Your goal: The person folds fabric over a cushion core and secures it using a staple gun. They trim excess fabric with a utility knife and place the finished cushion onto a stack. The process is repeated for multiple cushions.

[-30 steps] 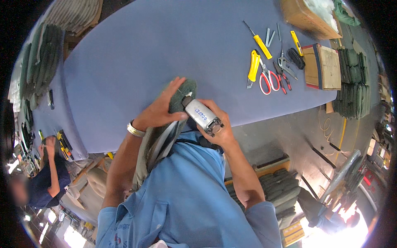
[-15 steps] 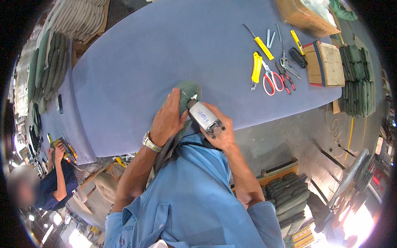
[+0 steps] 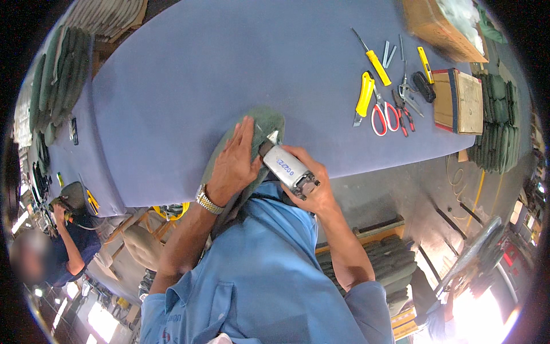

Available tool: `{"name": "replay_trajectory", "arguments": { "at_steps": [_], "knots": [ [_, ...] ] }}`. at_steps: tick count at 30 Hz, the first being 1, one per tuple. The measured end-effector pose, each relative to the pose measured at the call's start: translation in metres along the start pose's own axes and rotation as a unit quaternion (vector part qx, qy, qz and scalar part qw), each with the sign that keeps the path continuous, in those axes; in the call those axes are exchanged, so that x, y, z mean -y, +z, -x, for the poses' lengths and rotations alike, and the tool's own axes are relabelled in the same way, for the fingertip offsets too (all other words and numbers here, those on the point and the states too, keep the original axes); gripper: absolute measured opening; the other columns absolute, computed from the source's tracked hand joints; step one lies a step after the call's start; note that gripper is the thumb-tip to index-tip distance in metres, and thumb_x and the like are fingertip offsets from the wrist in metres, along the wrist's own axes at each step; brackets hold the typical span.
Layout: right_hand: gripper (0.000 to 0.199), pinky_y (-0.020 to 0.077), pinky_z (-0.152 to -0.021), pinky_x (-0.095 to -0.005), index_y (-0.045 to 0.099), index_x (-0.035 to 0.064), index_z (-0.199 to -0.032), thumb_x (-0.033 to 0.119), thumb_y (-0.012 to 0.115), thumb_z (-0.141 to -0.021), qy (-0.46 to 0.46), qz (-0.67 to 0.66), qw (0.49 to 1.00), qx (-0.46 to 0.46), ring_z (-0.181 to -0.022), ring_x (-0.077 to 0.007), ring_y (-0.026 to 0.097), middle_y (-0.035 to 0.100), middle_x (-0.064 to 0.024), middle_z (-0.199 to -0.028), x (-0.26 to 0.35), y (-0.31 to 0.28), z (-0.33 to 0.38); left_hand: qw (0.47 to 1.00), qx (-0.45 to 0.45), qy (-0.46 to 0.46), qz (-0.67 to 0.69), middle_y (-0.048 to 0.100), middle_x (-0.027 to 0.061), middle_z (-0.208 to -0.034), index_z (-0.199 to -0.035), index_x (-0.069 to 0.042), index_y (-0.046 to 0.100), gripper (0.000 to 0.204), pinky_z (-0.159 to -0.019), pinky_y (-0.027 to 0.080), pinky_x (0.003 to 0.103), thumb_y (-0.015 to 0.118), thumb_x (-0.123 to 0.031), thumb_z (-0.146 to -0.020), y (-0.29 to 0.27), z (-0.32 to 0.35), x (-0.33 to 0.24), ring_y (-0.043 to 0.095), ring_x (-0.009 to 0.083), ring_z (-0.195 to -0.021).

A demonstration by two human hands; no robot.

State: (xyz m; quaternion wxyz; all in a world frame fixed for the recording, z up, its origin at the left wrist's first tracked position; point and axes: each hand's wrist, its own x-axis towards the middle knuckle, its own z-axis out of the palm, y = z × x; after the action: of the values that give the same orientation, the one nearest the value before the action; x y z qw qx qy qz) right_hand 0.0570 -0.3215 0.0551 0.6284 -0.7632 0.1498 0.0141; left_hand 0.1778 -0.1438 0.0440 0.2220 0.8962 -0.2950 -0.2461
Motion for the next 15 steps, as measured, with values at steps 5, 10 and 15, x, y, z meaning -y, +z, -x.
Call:
{"name": "replay_trajectory", "arguments": {
  "at_steps": [5,10,15],
  "knots": [
    [0.062,0.0550,-0.092,-0.0335,0.060,0.0047,-0.134,0.001,0.076,-0.075,-0.012,-0.010,1.000,-0.008,-0.106,-0.0263,0.073,0.072,-0.0151,-0.114,0.000,0.004,-0.004,1.000,-0.022,0.011,0.000,0.035,0.0276,-0.162,-0.159,0.003,0.026,0.085,-0.116,0.040,0.058,0.069,-0.017,-0.088,0.007,-0.003,0.003,0.037,0.0452,-0.149],
    [0.061,0.0561,-0.089,-0.0354,0.060,0.0058,-0.133,0.003,0.076,-0.074,-0.056,-0.014,0.998,-0.030,-0.103,-0.0291,0.074,0.073,-0.0149,-0.111,-0.021,0.008,-0.001,0.995,0.039,0.078,0.055,0.029,0.0298,-0.164,-0.161,0.001,0.023,0.089,-0.122,0.032,0.055,0.070,-0.031,-0.093,-0.004,-0.013,0.020,0.028,0.0457,-0.153],
    [0.052,0.0537,-0.092,-0.0326,0.061,0.0010,-0.130,0.000,0.074,-0.080,-0.051,0.001,0.998,-0.022,-0.104,-0.0213,0.070,0.071,-0.0122,-0.111,-0.017,0.008,0.001,0.950,0.158,0.041,0.264,0.023,0.0310,-0.166,-0.165,-0.002,0.015,0.101,-0.125,0.024,0.052,0.070,-0.050,-0.095,-0.023,-0.021,0.054,0.020,0.0463,-0.156]
  ]
}}
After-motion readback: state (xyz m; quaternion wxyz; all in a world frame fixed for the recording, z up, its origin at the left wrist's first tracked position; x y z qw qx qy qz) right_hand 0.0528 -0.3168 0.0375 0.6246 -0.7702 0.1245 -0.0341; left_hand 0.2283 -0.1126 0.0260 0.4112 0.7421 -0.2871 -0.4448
